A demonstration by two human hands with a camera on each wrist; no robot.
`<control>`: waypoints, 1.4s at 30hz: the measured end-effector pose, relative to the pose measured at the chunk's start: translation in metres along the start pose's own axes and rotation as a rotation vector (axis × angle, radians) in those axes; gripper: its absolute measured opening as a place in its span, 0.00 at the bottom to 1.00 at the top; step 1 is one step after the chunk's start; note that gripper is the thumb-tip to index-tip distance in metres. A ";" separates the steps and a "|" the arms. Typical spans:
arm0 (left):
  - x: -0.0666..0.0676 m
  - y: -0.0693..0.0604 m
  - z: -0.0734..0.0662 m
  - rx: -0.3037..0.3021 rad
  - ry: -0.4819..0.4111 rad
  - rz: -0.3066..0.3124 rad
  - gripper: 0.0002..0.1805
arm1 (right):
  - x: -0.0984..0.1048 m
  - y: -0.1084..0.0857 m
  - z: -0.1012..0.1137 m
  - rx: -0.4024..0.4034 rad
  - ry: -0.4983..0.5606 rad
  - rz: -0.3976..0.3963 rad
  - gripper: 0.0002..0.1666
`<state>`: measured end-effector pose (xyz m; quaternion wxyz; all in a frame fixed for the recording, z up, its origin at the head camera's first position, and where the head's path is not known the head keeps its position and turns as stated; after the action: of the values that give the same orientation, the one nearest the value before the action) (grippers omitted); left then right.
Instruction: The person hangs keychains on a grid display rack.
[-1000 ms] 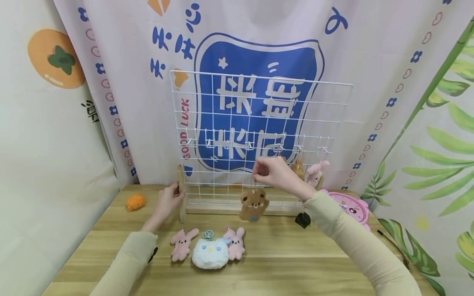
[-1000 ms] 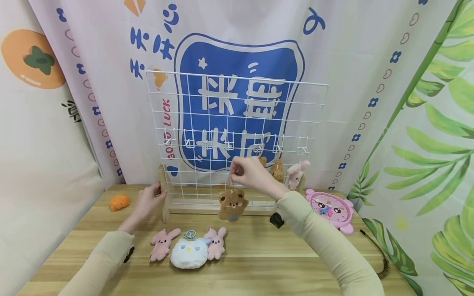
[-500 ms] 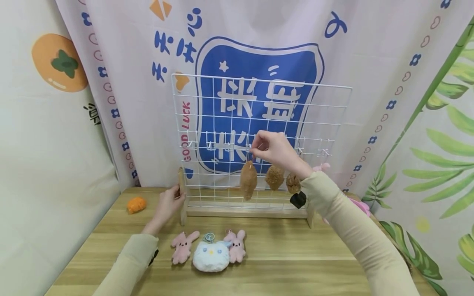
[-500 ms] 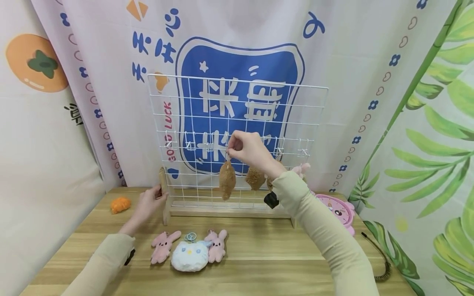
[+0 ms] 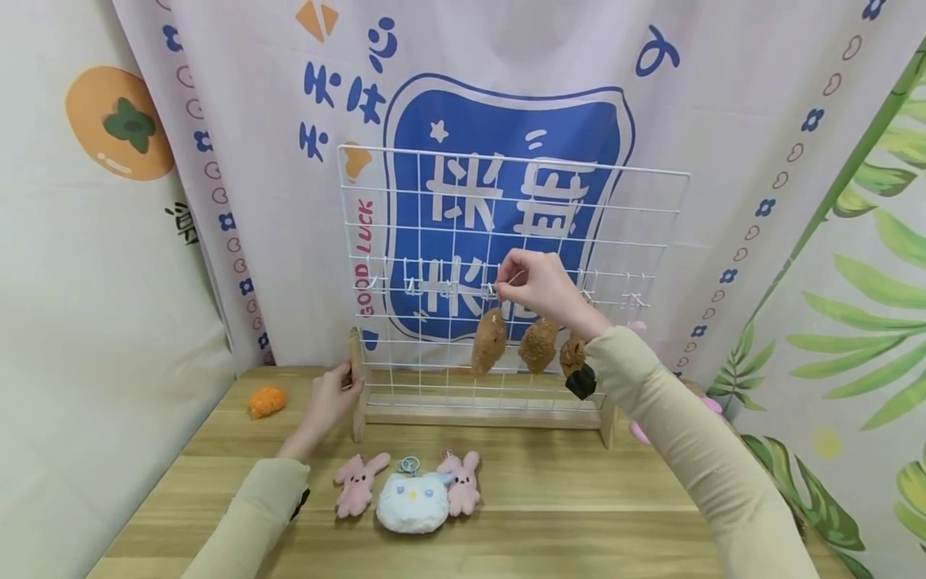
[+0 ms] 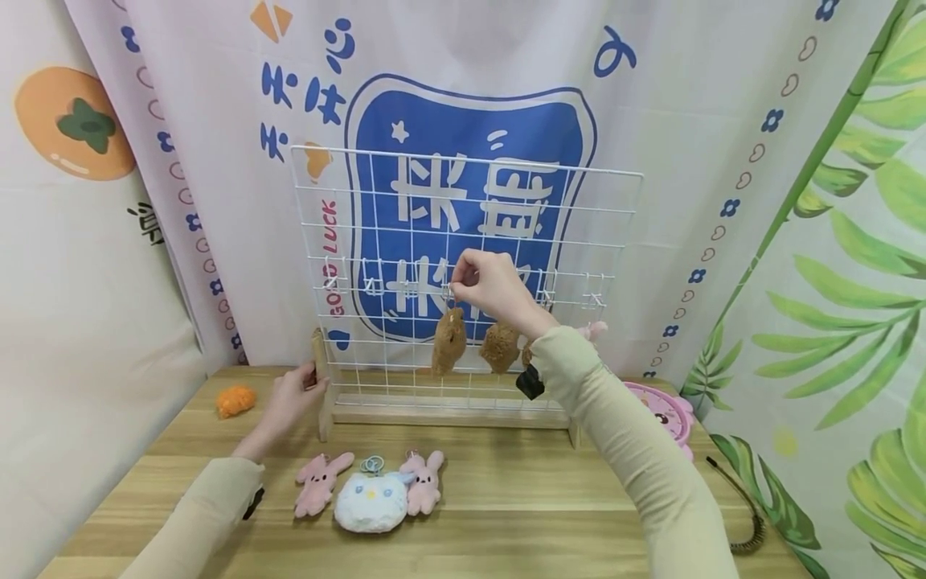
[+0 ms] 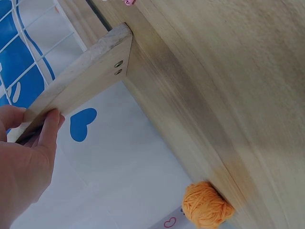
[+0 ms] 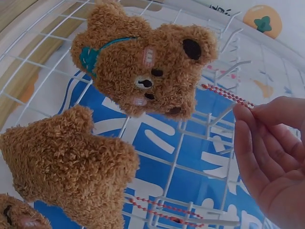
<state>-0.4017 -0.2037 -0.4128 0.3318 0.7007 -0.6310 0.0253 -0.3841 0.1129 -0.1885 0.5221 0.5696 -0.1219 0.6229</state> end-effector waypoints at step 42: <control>-0.002 0.000 0.003 0.016 -0.011 0.011 0.18 | -0.106 -0.086 0.001 0.163 0.046 0.194 0.03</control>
<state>-0.4037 -0.2032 -0.4161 0.3224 0.7001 -0.6366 0.0284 -0.3361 0.0950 -0.3150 0.4139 0.5814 -0.1134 0.6912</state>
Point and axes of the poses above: each hand's wrist, its own y-axis towards the middle knuckle, its own x-axis out of the back of the hand, z = x × y, the point moved 6 cm from there along y, towards the middle knuckle, and after that the axes turned 11 degrees about -y, right-handed, at the moved point
